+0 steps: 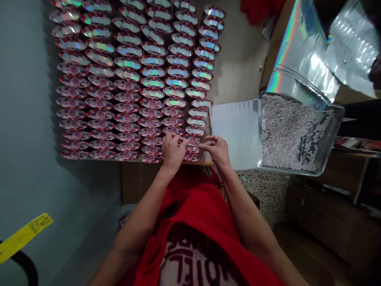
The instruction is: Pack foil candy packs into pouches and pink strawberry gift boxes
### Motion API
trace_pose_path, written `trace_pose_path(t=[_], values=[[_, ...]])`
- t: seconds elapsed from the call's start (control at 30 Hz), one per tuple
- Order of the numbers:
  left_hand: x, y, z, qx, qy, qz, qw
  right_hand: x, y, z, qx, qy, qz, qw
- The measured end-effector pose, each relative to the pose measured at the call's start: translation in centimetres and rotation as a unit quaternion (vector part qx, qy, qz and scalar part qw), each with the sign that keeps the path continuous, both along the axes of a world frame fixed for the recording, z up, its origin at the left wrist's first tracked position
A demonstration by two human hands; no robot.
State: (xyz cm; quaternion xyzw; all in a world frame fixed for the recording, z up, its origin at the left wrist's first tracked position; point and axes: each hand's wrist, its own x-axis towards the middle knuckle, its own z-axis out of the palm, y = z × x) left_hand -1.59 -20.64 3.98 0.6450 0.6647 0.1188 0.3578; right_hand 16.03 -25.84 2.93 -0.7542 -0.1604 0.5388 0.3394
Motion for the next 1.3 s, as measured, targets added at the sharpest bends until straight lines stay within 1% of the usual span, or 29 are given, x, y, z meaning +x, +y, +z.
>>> trace_pose_path(t=[0.03,0.1,0.17,0.23,0.53,0.63,0.73,0.8,0.87,0.93,0.97,1.0,1.03,1.07,1.1,1.13,1.2,1.23,1.27,1.3], values=[[0.1,0.6,-0.3,0.024,0.030,-0.013,0.999,-0.3,0.4,-0.4,-0.001,-0.014,0.003,1.000],[0.3,1.3,-1.0,0.044,0.067,-0.031,0.996,-0.8,1.1,-1.0,-0.006,-0.067,0.015,0.998],[0.5,1.5,-1.5,0.042,0.083,-0.043,0.995,-1.0,1.5,-1.4,-0.019,-0.142,0.035,0.989],[0.6,1.4,-1.7,0.039,0.090,-0.050,0.994,-1.1,1.7,-1.7,-0.031,-0.196,0.055,0.979],[0.7,1.0,-1.9,0.045,0.107,-0.054,0.992,-1.2,1.8,-2.1,-0.056,-0.225,0.095,0.968],[0.9,1.0,-1.9,0.049,0.108,-0.060,0.991,-1.2,1.9,-1.9,-0.073,-0.269,0.115,0.954],[0.8,1.4,-1.5,0.052,0.131,-0.038,0.989,-1.0,2.0,-1.6,-0.092,-0.315,0.140,0.934],[0.5,2.1,-0.9,0.044,0.170,-0.021,0.984,-0.7,1.9,-1.6,-0.093,-0.300,0.151,0.937],[0.3,3.2,-0.1,0.032,0.209,-0.048,0.976,-0.3,1.8,-1.7,-0.061,-0.259,0.153,0.952],[0.8,4.8,0.9,0.034,0.211,-0.109,0.971,0.8,1.4,-1.8,-0.015,-0.208,0.141,0.968],[1.7,5.6,1.4,0.040,0.191,-0.141,0.971,1.7,1.1,-1.8,0.007,-0.178,0.129,0.976],[3.1,6.5,1.8,0.046,0.158,-0.168,0.972,2.9,0.7,-1.7,0.026,-0.152,0.113,0.982],[5.1,7.4,2.0,0.052,0.116,-0.191,0.973,4.4,0.3,-1.6,0.041,-0.134,0.093,0.986],[7.5,8.3,1.8,0.056,0.072,-0.211,0.973,6.2,-0.1,-1.5,0.052,-0.134,0.070,0.987],[10.5,9.2,1.4,0.058,0.032,-0.227,0.972,8.3,-0.4,-1.4,0.057,-0.158,0.047,0.985],[13.7,10.0,0.7,0.061,0.002,-0.239,0.969,10.4,-0.5,-1.4,0.053,-0.204,0.027,0.977],[20.2,11.3,-1.3,0.062,-0.036,-0.253,0.965,14.7,-0.2,-1.6,0.029,-0.329,0.012,0.944],[23.1,11.8,-2.5,0.056,-0.038,-0.250,0.966,16.7,0.2,-1.8,0.019,-0.385,0.026,0.922],[25.6,12.2,-3.6,0.043,-0.030,-0.242,0.969,18.4,0.8,-2.1,0.018,-0.429,0.055,0.901],[27.6,12.5,-4.7,0.028,-0.017,-0.236,0.971,19.8,1.4,-2.4,0.024,-0.460,0.090,0.883]])
